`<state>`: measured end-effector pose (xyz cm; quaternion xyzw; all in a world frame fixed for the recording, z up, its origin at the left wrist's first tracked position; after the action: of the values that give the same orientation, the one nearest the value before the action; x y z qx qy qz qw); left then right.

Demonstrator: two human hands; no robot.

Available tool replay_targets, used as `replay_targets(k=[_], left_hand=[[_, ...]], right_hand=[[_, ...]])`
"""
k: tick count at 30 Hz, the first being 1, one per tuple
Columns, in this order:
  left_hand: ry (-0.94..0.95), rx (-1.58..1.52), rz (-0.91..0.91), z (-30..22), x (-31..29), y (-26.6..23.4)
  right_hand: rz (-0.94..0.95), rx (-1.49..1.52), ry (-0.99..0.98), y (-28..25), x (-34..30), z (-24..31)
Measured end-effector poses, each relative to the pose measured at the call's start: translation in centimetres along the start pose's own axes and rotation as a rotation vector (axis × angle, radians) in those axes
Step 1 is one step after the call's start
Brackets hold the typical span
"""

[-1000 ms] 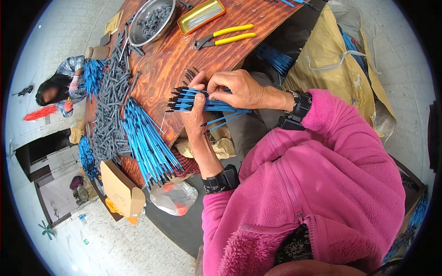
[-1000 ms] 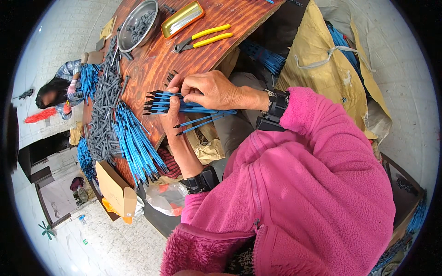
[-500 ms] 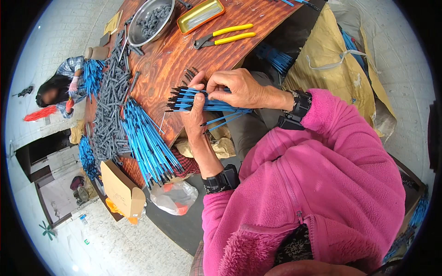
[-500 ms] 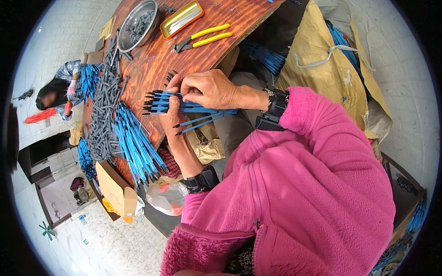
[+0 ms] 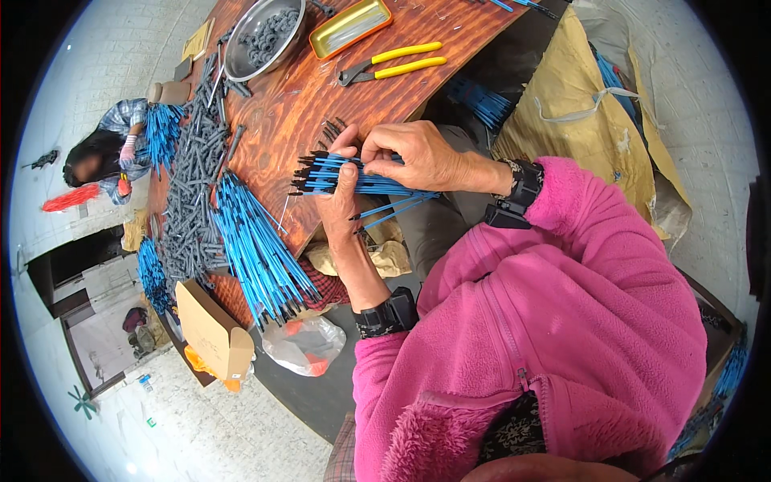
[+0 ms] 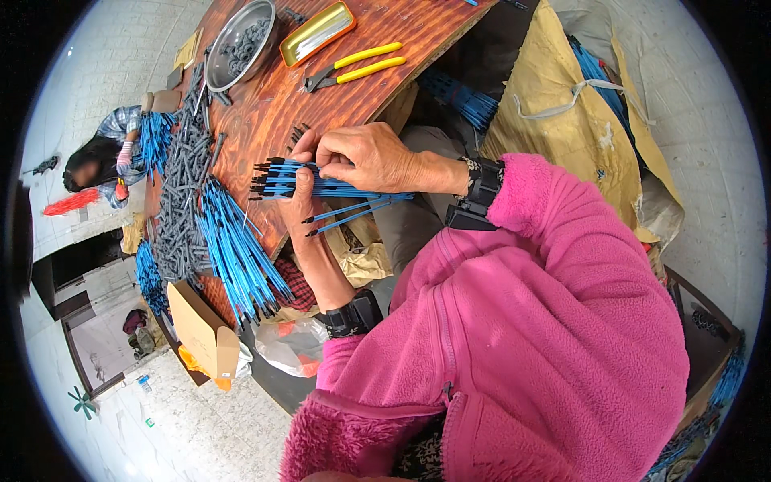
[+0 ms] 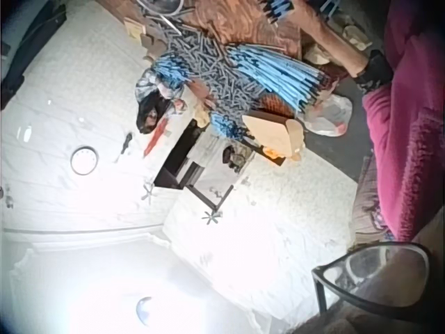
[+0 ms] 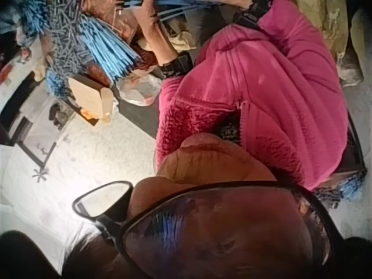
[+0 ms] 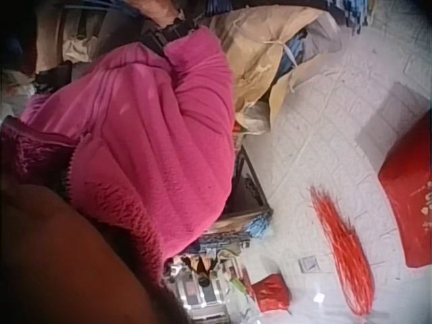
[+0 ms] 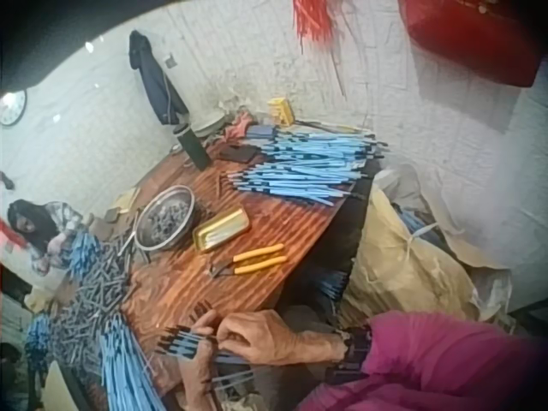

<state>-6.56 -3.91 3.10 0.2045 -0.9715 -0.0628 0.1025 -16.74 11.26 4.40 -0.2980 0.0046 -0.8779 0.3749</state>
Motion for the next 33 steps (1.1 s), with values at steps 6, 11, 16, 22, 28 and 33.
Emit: replay_targets(k=[6, 11, 16, 22, 28, 33], left_hand=[[-0.007, -0.01, -0.005, 0.05, 0.07, -0.16], [-0.025, -0.024, -0.016, 0.11, 0.04, -0.25], [-0.057, -0.043, -0.037, -0.41, -0.15, 0.53], [-0.021, -0.019, -0.03, -0.22, -0.08, 0.53], [-0.043, -0.031, -0.045, -0.65, -0.05, 0.66], [-0.049, -0.025, -0.056, -0.61, -0.13, 0.62]], right_hand=[[0.004, -0.002, 0.002, -0.06, 0.03, 0.13], [0.023, 0.02, 0.008, -0.05, 0.19, -0.04], [0.04, 0.025, 0.019, -0.3, 0.23, -0.16], [0.093, 0.07, 0.023, -0.72, 0.52, -0.02], [0.075, -0.046, -0.088, -0.62, 0.74, 0.17], [0.051, 0.019, -0.083, -0.52, 0.7, 0.05]])
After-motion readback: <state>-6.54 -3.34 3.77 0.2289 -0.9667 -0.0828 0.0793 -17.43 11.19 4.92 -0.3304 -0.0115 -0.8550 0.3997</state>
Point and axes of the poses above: each hand's wrist, its own x-axis towards the middle knuckle, its own y-axis out of the palm, z = x × y, the point moved 2 cm from there along x, towards the middle knuckle, and after that the axes turned 2 degrees about x, right-handed, at the moved point
